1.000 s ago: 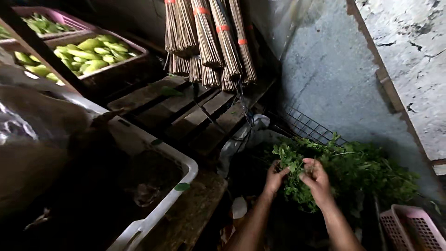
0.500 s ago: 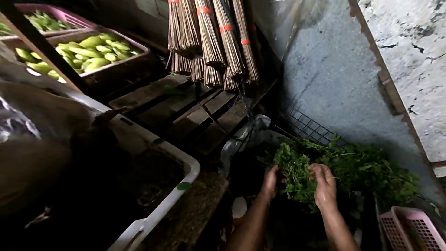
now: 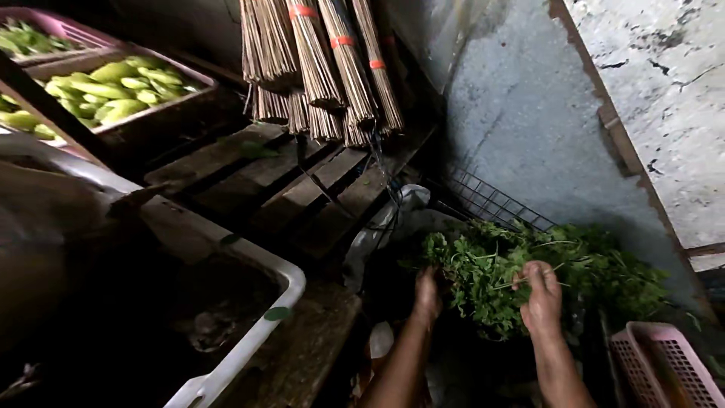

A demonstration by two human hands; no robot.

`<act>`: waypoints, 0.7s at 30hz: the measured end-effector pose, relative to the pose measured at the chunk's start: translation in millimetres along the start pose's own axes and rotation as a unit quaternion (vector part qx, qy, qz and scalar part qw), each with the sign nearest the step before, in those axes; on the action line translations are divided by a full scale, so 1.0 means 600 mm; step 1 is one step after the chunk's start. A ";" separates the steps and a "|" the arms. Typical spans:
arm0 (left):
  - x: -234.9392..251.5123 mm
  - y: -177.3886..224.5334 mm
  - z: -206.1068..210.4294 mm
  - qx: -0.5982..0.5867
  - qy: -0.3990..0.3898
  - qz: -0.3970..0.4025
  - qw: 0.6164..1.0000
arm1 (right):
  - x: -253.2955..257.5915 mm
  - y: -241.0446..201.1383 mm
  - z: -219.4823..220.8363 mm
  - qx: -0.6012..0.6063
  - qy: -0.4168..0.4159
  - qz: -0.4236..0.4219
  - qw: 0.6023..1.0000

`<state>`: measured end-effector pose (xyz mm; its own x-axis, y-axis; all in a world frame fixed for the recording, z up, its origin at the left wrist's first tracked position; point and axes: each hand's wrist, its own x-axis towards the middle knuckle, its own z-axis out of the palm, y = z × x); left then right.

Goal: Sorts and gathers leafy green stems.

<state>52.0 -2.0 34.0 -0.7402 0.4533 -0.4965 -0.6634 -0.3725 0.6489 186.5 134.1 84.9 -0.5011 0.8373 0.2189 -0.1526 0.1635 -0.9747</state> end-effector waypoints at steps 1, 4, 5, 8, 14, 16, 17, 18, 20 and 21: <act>-0.002 0.000 0.001 0.002 -0.010 0.001 1.000 | 0.001 -0.002 -0.002 -0.019 -0.006 0.007 1.000; -0.005 0.000 0.003 0.008 -0.034 -0.014 0.999 | 0.001 -0.009 0.001 -0.075 -0.025 0.030 0.996; -0.005 -0.001 0.004 0.009 -0.040 -0.020 0.999 | 0.002 -0.012 0.003 -0.098 -0.034 0.037 0.994; -0.005 -0.005 0.002 0.016 -0.065 -0.024 0.997 | 0.006 -0.018 0.009 -0.144 -0.071 0.052 0.986; -0.013 0.000 0.003 0.042 -0.071 -0.035 0.996 | 0.015 -0.029 0.025 -0.241 -0.088 0.128 0.958; -0.015 0.005 0.003 0.040 -0.053 -0.037 0.997 | 0.016 -0.030 0.023 -0.229 -0.075 0.135 0.961; -0.014 0.006 0.002 0.033 -0.046 -0.035 0.998 | 0.017 -0.028 0.018 -0.209 -0.063 0.138 0.966; -0.012 0.005 0.001 0.028 -0.040 -0.027 0.998 | 0.018 -0.025 0.012 -0.180 -0.047 0.137 0.973; -0.007 0.004 -0.001 0.010 -0.027 -0.005 1.000 | 0.022 -0.021 -0.003 -0.120 -0.007 0.121 0.985; -0.006 0.004 -0.003 0.002 -0.020 0.006 1.000 | 0.026 -0.020 -0.010 -0.114 0.019 0.106 0.988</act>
<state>52.6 -5.8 36.4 -0.7432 0.4808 -0.4654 -0.6540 -0.3750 0.6570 185.9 148.2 99.8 -0.4689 0.8832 0.0110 0.1504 0.0922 -0.9843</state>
